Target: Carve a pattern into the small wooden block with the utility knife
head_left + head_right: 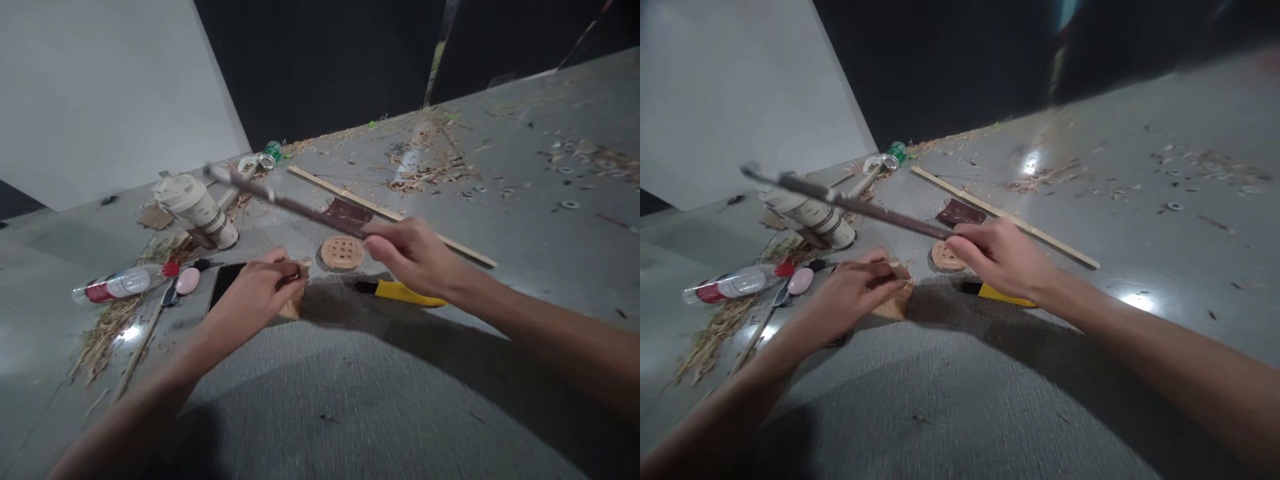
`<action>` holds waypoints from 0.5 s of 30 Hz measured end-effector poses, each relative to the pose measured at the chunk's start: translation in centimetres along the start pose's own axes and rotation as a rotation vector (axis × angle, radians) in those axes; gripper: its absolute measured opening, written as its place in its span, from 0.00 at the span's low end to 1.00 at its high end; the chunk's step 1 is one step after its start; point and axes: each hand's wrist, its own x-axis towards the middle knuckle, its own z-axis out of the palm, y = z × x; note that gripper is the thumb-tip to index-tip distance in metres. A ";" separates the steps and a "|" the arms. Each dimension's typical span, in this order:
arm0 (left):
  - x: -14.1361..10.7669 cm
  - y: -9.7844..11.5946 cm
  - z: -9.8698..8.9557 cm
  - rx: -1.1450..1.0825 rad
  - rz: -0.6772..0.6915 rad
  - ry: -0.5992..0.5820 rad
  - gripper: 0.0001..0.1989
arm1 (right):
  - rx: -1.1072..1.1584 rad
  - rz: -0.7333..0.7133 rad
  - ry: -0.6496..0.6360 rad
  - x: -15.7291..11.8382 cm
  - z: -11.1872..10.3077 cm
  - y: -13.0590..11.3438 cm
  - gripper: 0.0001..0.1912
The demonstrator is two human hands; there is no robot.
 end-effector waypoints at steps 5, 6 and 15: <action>0.1 -0.1 0.0 -0.034 -0.016 0.015 0.14 | -0.003 -0.002 0.055 0.1 -0.3 -0.4 0.26; 0.1 -0.2 0.0 -0.030 -0.003 0.010 0.14 | -0.007 0.006 0.046 0.1 -0.3 -0.5 0.26; 0.1 -0.4 -0.2 0.000 0.052 0.011 0.15 | 0.087 0.052 0.112 0.2 -0.5 -0.1 0.27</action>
